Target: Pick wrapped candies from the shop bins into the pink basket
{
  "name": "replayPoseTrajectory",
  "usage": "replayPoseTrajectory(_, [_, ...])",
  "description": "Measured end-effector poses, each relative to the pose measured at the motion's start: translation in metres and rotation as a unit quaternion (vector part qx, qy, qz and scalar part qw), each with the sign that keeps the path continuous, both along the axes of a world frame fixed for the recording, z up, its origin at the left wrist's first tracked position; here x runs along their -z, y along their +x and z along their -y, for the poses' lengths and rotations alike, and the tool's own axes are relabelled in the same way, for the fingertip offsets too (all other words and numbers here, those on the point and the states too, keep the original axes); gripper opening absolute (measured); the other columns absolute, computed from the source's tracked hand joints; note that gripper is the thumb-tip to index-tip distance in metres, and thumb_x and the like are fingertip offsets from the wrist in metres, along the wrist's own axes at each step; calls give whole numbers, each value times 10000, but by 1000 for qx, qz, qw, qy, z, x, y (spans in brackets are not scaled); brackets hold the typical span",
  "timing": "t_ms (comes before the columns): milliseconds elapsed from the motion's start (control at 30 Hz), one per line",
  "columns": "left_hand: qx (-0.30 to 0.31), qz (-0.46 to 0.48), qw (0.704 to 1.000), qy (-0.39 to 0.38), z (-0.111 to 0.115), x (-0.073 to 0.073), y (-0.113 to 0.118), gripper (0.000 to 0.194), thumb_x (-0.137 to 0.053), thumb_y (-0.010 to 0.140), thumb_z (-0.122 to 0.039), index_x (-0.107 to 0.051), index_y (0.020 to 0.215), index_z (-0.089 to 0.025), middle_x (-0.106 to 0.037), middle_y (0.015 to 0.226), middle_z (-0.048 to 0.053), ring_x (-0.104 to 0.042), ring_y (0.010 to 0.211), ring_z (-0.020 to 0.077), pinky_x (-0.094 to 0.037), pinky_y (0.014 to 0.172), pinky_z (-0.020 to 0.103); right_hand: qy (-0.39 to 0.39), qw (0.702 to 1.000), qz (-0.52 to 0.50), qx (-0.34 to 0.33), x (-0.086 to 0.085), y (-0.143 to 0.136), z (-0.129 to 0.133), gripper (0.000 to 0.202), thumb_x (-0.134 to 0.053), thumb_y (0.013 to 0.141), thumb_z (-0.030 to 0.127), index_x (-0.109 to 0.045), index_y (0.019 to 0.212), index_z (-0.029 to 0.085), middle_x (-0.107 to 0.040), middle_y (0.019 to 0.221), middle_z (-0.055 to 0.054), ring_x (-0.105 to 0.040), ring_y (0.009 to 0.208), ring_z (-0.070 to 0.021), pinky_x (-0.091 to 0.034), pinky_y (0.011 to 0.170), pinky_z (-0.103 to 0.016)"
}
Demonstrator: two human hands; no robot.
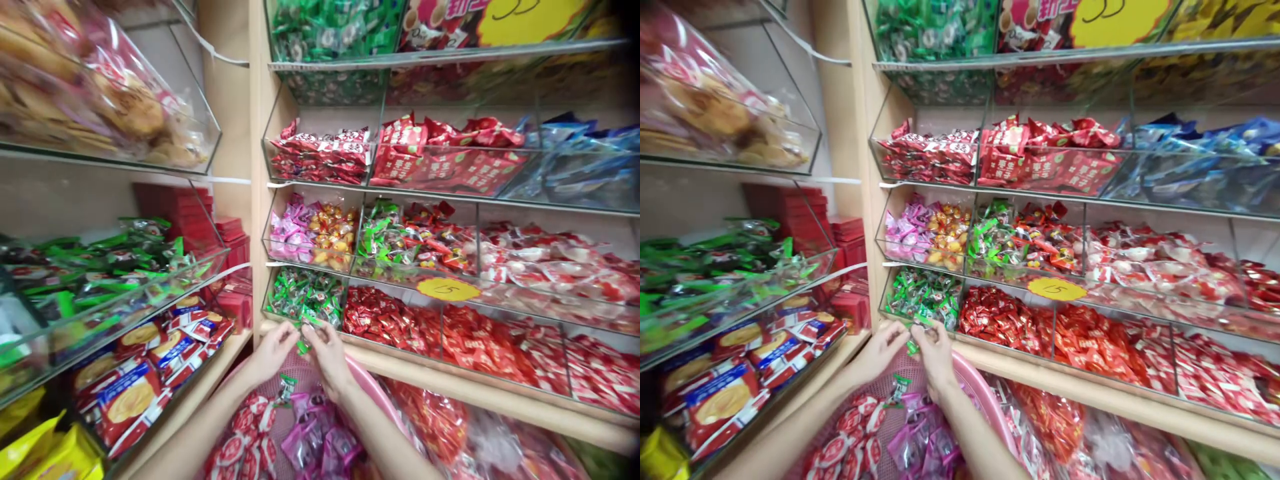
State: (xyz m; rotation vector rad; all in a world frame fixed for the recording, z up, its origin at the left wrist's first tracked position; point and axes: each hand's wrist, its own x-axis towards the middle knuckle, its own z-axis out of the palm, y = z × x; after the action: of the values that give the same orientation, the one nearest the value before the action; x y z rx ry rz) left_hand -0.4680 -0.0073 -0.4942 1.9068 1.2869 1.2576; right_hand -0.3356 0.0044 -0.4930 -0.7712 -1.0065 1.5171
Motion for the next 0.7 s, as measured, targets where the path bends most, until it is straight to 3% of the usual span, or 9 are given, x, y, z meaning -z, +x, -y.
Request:
replayPoseTrajectory(133, [6, 2, 1000, -14, 2, 4, 0, 234, -432, 839, -396, -466, 745, -185, -495, 711, -30, -487, 675, 105, -413, 628, 209, 12, 1000, 15, 19, -3, -1, -5, 343, -730, 609, 400, -557, 803, 176, -597, 771, 7, -542, 614, -101, -411, 461, -171])
replayPoseTrajectory(233, [-1, -27, 1000, 7, 4, 6, -2, 185, -470, 820, -355, -513, 765, -183, -565, 778, -5, -533, 754, 127, -428, 718, 235, 27, 999, 10, 39, -20, 2, -7, 325, -736, 593, 394, -552, 744, 172, -586, 731, 15, -535, 595, -103, -418, 460, -185])
replayPoseTrajectory(300, [-25, -44, 998, 23, 3, 7, -3, 143, -504, 796, -322, -539, 772, -185, -600, 826, 11, -545, 806, 144, -422, 771, 256, 62, 997, 13, 49, -46, -2, -5, 317, -730, 599, 386, -558, 758, 172, -590, 763, 7, -554, 648, -117, -464, 517, -216])
replayPoseTrajectory(367, [-43, -49, 998, 25, 2, 8, -5, 121, -523, 775, -305, -555, 780, -188, -619, 866, 25, -550, 845, 161, -424, 784, 271, 120, 991, 44, 38, -83, -14, -1, 301, -712, 622, 378, -569, 789, 173, -596, 797, -2, -572, 712, -133, -490, 574, -248])
replayPoseTrajectory(433, [-42, -64, 997, 23, 0, 9, -6, 122, -512, 775, -301, -561, 766, -190, -624, 857, 26, -550, 842, 167, -430, 764, 274, 214, 974, 78, -12, -126, -39, 3, 267, -691, 649, 361, -577, 788, 163, -605, 800, -13, -587, 753, -144, -495, 618, -269])
replayPoseTrajectory(533, [-28, -105, 994, 27, -3, 11, -6, 151, -476, 788, -298, -553, 721, -187, -607, 769, 11, -540, 757, 151, -425, 686, 256, 367, 924, 91, -62, -181, -95, 3, 261, -643, 705, 346, -563, 825, 129, -593, 807, 0, -588, 804, -132, -476, 746, -332])
replayPoseTrajectory(600, [-35, -114, 992, 32, -6, 14, -7, 151, -473, 784, -287, -552, 707, -184, -594, 737, 8, -526, 723, 146, -414, 660, 254, 439, 888, 112, -78, -201, -135, 1, 325, -610, 732, 380, -553, 873, 93, -576, 827, 8, -578, 860, -134, -440, 817, -379])
replayPoseTrajectory(700, [-48, -77, 996, 19, -12, 17, -11, 107, -487, 760, -243, -561, 712, -182, -588, 723, 9, -514, 733, 151, -408, 694, 272, 481, 849, 205, -78, -209, -178, 2, 432, -591, 724, 415, -557, 929, 37, -569, 867, 0, -560, 934, -158, -410, 846, -395])
